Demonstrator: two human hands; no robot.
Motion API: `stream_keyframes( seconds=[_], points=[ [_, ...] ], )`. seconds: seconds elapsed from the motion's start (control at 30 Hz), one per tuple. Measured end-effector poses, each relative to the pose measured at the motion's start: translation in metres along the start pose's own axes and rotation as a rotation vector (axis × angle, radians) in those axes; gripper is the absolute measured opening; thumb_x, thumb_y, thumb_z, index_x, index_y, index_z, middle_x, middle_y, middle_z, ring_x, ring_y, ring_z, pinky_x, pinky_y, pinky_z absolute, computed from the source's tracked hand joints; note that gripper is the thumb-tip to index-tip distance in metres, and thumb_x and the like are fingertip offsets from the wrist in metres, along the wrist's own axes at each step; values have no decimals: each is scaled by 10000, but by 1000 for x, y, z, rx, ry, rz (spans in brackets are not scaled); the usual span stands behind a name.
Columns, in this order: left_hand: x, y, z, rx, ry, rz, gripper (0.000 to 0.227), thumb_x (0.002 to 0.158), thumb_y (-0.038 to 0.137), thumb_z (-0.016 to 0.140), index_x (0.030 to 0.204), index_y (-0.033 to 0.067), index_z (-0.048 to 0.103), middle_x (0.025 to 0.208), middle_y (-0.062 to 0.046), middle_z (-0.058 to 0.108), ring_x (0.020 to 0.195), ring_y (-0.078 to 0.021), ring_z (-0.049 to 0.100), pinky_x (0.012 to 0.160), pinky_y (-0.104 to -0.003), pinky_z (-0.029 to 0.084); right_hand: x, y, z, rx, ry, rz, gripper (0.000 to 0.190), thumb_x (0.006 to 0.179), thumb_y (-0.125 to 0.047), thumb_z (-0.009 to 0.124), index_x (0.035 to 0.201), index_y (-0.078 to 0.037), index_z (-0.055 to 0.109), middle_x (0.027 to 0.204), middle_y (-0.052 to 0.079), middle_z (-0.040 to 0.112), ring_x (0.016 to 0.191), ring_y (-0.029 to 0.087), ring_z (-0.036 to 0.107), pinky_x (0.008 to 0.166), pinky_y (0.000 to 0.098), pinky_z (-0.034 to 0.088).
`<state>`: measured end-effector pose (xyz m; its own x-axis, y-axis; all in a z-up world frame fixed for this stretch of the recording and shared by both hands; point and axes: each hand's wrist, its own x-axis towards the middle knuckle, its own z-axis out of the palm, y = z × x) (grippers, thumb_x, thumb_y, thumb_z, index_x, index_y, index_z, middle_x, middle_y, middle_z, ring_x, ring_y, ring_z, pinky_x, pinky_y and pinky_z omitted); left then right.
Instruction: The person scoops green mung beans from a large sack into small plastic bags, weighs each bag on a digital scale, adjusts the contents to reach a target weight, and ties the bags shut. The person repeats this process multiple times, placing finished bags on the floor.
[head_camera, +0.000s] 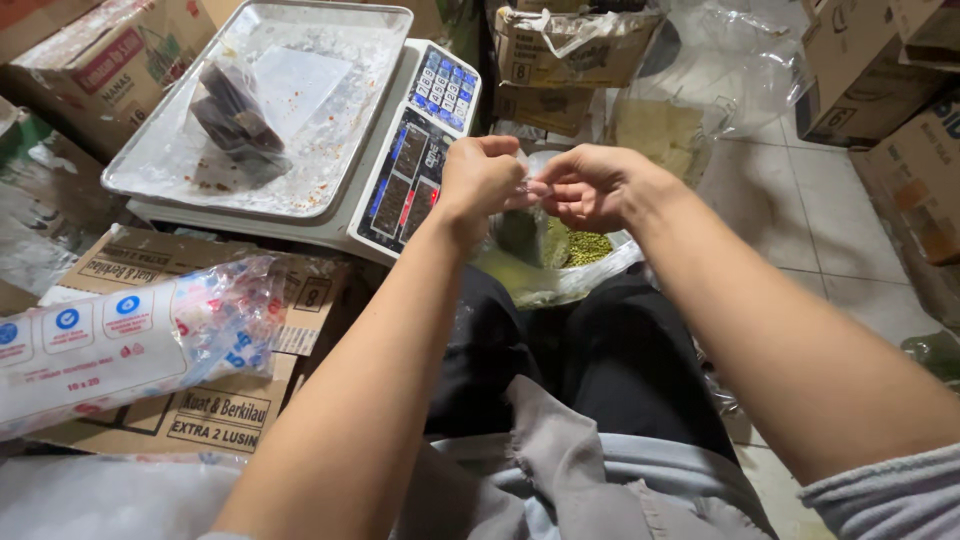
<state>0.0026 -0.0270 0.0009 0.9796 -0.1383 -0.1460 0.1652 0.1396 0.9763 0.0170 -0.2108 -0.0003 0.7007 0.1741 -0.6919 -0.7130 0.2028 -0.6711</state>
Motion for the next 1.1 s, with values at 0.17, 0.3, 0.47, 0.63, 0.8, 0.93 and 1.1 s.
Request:
stream_keyframes(
  seconds=[0.17, 0.3, 0.47, 0.63, 0.8, 0.93, 1.1],
  points=[
    [0, 24, 9, 508, 128, -39, 248, 756, -16, 712, 994, -48, 776, 955, -249, 794, 756, -260, 806, 677, -336, 667, 1, -6, -14, -8, 16, -66, 371, 797, -6, 694, 1154, -71, 619, 837, 79, 648, 759, 188, 675, 651, 275, 575],
    [5, 39, 21, 904, 209, 44, 254, 647, 83, 864, 896, 57, 818, 938, -184, 773, 836, -261, 749, 740, -364, 606, -5, 1, -17, -41, 57, -197, 401, 810, 3, 695, 1195, -85, 626, 928, 88, 628, 803, 195, 679, 717, 299, 582],
    [5, 59, 25, 1165, 86, -107, 373, 666, 323, 902, 882, 57, 754, 867, -103, 708, 838, -245, 712, 769, -383, 588, -30, -15, -17, -90, 89, -338, 398, 826, 25, 680, 1180, -116, 564, 958, 61, 610, 809, 202, 668, 760, 346, 605],
    [-10, 89, 23, 1027, 83, -105, 208, 763, 176, 658, 729, 6, 772, 711, -121, 763, 647, -208, 756, 657, -355, 579, -60, -43, 3, -218, 97, -443, 350, 839, 16, 655, 1146, -122, 557, 883, 50, 627, 759, 197, 676, 688, 350, 591],
    [-21, 140, -3, 930, 111, -6, 245, 775, 183, 630, 679, -19, 731, 635, -125, 724, 539, -186, 725, 555, -330, 574, -83, -78, 44, -234, 46, -592, 315, 850, 28, 650, 1120, -112, 569, 819, 67, 635, 691, 179, 661, 572, 341, 549],
    [-31, 185, -43, 647, 175, 148, 253, 774, 127, 579, 678, -78, 691, 581, -150, 698, 471, -205, 703, 447, -363, 569, -96, -109, 95, -240, -88, -721, 291, 861, 48, 633, 1111, -95, 589, 808, 51, 631, 685, 156, 651, 594, 331, 575],
    [-45, 240, -101, 584, 283, 198, 255, 800, 133, 538, 708, -50, 690, 589, -130, 716, 460, -172, 697, 404, -326, 539, -97, -138, 174, -194, -194, -780, 297, 870, 30, 610, 1122, -121, 570, 779, 36, 602, 651, 164, 634, 587, 339, 567]
  ],
)
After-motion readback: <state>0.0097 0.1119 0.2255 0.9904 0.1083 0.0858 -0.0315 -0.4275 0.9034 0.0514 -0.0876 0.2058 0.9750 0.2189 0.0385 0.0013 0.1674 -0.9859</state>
